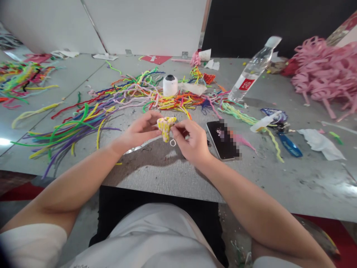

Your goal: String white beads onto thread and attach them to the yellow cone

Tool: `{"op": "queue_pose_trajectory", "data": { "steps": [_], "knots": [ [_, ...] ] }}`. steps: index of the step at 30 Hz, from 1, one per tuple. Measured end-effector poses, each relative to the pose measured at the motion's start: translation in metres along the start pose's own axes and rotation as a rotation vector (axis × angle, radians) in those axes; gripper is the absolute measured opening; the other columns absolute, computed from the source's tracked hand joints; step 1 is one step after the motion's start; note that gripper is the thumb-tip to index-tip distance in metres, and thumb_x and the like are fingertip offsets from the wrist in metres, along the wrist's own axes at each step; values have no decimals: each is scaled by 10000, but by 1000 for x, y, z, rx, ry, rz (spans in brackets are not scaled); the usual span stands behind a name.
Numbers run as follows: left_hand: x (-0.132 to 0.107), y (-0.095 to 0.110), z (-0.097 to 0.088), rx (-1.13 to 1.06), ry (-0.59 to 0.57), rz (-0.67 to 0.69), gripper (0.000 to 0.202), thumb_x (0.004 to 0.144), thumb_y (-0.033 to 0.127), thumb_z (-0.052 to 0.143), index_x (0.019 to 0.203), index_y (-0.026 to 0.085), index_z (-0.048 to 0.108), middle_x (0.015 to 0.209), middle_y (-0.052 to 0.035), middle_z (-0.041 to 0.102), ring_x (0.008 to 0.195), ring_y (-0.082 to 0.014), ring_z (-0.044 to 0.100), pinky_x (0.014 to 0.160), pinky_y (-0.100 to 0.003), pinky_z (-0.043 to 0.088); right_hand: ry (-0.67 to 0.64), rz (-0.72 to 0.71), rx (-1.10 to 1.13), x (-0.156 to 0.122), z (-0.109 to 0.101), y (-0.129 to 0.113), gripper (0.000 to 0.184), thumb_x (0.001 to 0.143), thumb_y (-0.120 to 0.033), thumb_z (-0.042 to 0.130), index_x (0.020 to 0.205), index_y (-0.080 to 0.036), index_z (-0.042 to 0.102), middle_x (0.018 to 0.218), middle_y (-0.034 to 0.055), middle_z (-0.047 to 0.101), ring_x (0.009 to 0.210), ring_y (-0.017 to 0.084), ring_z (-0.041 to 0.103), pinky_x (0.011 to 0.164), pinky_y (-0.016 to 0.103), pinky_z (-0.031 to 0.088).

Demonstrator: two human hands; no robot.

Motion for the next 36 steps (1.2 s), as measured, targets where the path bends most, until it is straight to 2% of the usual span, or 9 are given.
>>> {"op": "queue_pose_trajectory", "data": {
  "steps": [3, 5, 9, 13, 19, 22, 25, 29, 36],
  "knots": [
    [0, -4, 4, -121, -12, -68, 284, 986, 317, 827, 1243, 245, 729, 1180, -64, 795, 1093, -156, 760, 953, -269, 611, 43, 165, 54, 0, 0, 9, 143, 961, -358, 747, 894, -234, 771, 865, 33, 805, 735, 182, 720, 660, 338, 566],
    [2, -4, 4, -154, 14, -112, 282, 967, 336, 851, 1207, 223, 754, 1179, -73, 811, 1072, -162, 772, 950, -280, 624, 62, 207, 65, 0, 0, 11, 157, 938, -373, 764, 873, -231, 782, 852, 34, 813, 729, 183, 725, 649, 335, 561],
    [3, -6, 7, -277, 87, -221, 320, 894, 408, 916, 1112, 199, 807, 1113, -72, 834, 984, -180, 793, 898, -309, 658, 52, 205, 90, -1, 2, 10, 156, 927, -372, 771, 863, -231, 782, 836, 23, 809, 710, 169, 720, 664, 335, 570],
    [3, -5, 10, -352, 172, -283, 310, 845, 429, 953, 1020, 199, 841, 1013, -55, 840, 891, -155, 785, 811, -267, 648, 37, 230, 140, -4, 4, 7, 163, 918, -365, 788, 830, -229, 773, 778, 9, 787, 677, 157, 707, 640, 319, 561],
    [0, -5, 15, -352, 201, -382, 395, 750, 409, 1018, 1020, 181, 843, 909, -25, 817, 741, -103, 725, 670, -219, 593, -2, 191, 149, -5, 6, 5, 157, 920, -363, 797, 845, -226, 782, 785, 14, 794, 678, 159, 699, 647, 327, 568],
    [-2, -7, 16, -388, 203, -443, 359, 760, 390, 1003, 975, 164, 825, 865, -21, 796, 731, -117, 730, 701, -260, 638, -45, 146, 130, -6, 8, 4, 168, 927, -364, 796, 829, -229, 775, 779, 16, 782, 680, 164, 683, 649, 338, 559],
    [-2, -6, 16, -412, 211, -436, 314, 764, 357, 984, 939, 159, 815, 808, -11, 770, 695, -119, 714, 666, -263, 635, -80, 122, 125, -6, 9, 3, 190, 936, -368, 791, 811, -229, 759, 763, 11, 764, 670, 159, 665, 638, 334, 540],
    [0, -4, 16, -384, 218, -398, 239, 772, 307, 955, 909, 169, 816, 733, 8, 736, 603, -89, 627, 540, -219, 528, -85, 137, 93, -6, 10, 4, 232, 950, -409, 785, 815, -222, 752, 756, 10, 748, 657, 154, 638, 622, 330, 514],
    [2, -7, 11, -321, 230, -391, 239, 788, 324, 938, 908, 167, 804, 765, 1, 749, 628, -100, 634, 578, -256, 512, -80, 170, 113, -6, 9, 5, 197, 931, -393, 796, 840, -219, 784, 790, 20, 777, 684, 160, 665, 638, 332, 527]
  ]
}}
Point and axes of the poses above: each hand's wrist, its own x-axis towards the middle knuckle, its own z-axis out of the palm, y = z × x, the point moved 4 cm from there along x, towards the middle knuckle
